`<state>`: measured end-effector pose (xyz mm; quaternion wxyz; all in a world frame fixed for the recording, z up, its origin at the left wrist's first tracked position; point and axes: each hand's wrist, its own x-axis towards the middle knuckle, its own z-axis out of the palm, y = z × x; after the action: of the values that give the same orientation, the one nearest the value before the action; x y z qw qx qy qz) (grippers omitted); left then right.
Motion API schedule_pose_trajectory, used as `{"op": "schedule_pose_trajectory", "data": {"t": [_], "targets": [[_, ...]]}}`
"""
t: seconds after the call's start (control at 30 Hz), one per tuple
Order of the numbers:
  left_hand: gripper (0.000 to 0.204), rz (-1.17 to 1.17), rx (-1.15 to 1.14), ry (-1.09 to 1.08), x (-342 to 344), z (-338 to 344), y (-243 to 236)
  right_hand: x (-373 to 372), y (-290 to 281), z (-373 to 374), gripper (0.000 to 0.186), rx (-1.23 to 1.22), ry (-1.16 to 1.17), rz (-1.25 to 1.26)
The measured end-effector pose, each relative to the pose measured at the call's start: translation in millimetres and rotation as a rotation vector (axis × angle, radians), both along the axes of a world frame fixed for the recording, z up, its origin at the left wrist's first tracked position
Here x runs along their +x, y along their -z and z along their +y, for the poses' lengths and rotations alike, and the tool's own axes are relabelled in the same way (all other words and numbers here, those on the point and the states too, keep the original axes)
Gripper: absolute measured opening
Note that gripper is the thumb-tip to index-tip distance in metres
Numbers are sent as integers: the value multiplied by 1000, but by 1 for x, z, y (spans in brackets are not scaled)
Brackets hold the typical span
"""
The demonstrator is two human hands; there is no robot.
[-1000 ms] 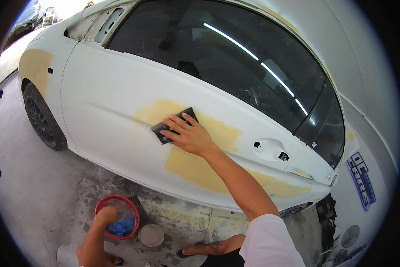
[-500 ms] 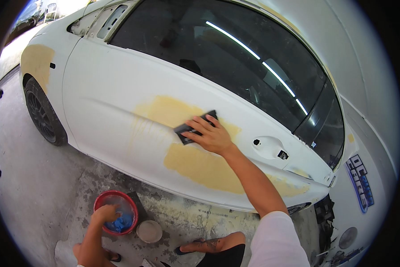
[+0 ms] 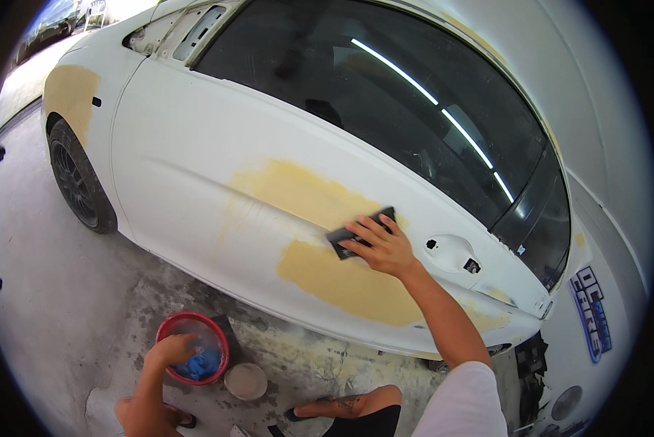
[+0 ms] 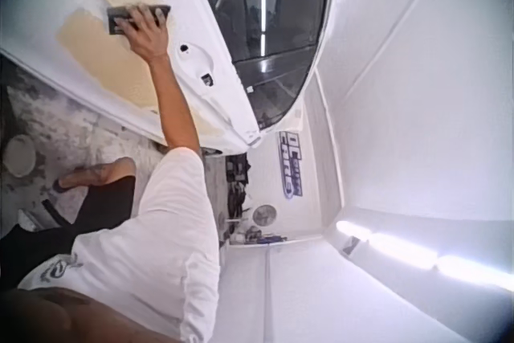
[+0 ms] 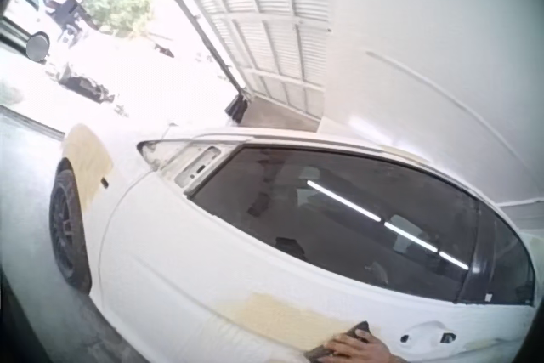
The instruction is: The person sands the surface of a white car door with a black sanding block, repeatedly dipping the block into a red bucket of water. The person works on yellow primer patches on the door panel.
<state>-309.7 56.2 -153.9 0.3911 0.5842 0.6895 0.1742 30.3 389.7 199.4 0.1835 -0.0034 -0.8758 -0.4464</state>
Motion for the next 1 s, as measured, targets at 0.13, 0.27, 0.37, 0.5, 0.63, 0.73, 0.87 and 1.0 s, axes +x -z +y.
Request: {"op": "schedule_pose_trajectory", "data": {"t": [0.13,0.27,0.37,0.5,0.63,0.73,0.87,1.0], "targets": [[58,336,-218,-95,-14,-15,-1,-10,2,-3,26,-59,68,-4],[59,182,-148,-35,8,12,3,-124,9,-12,38,-225,69,-79],[60,22,-27,51,21,21,5,-89,-4,-2,37,-96,29,-155],[59,146,-59,-14,5,-10,7,12,-18,5,30,4,61,-62],[57,346,-239,-39,-5,-7,7,-69,-12,-6,33,-62,75,-56],[57,168,-92,-39,12,19,4,-152,1,-19,49,-220,85,-68],[58,56,-11,41,20,15,-6,-58,-22,-22,37,-62,89,-95],[59,285,-60,-23,3,-18,-8,12,-41,-25,34,-43,115,-60]]}}
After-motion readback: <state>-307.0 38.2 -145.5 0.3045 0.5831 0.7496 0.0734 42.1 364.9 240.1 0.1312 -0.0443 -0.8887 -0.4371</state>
